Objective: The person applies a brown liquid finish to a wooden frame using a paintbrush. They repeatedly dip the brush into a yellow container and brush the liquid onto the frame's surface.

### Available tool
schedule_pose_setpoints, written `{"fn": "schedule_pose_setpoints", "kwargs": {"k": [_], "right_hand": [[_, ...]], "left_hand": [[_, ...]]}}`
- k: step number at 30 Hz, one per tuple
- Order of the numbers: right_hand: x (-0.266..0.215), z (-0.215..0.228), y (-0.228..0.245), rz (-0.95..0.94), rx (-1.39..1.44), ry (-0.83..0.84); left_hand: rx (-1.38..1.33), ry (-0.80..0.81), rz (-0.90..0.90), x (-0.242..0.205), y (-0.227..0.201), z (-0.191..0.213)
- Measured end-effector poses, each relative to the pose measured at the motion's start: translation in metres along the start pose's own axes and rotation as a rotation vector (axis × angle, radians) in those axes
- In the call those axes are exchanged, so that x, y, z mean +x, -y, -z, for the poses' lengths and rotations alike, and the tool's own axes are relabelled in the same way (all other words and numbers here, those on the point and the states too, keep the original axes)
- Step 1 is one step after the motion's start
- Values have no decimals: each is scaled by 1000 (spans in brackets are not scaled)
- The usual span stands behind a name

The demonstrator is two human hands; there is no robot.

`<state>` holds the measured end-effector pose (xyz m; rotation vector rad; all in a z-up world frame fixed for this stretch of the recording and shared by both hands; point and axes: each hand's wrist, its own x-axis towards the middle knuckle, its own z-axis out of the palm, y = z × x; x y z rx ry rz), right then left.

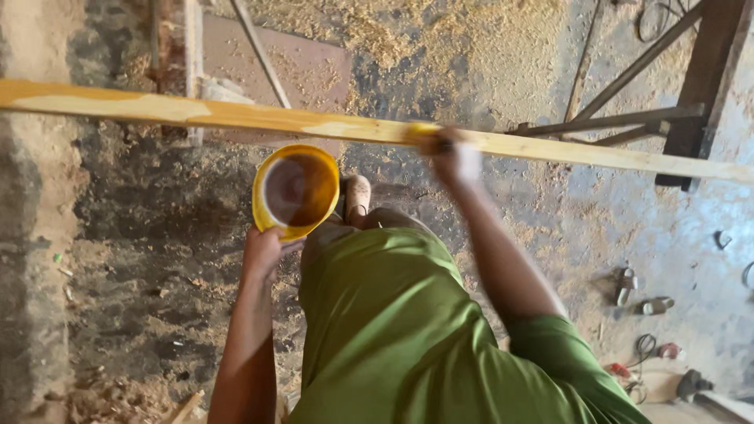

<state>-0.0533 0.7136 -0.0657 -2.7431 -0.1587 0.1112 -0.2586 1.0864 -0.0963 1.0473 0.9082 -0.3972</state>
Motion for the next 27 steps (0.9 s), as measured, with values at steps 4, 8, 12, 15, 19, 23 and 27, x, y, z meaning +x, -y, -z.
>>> {"fn": "schedule_pose_setpoints", "kwargs": {"k": [4, 8, 12, 15, 19, 23, 27], "right_hand": [[-2, -19, 55, 186, 386, 106], [-12, 50, -45, -146, 91, 91], [-36, 132, -177, -67, -36, -205], [-50, 155, -230, -139, -238, -359], [-17, 99, -194, 53, -167, -381], [20, 9, -49, 8, 12, -141], [42, -53, 119, 115, 566, 102]], "left_hand": [[26, -24, -31, -15, -6, -10], [55, -95, -9, -29, -9, -20], [28, -87, 9, -24, 3, -26], [-65, -81, -3, -15, 11, -30], [-167, -96, 15, -17, 25, -29], [-204, -81, -58, -24, 30, -32], [-220, -157, -73, -37, 27, -29]]}}
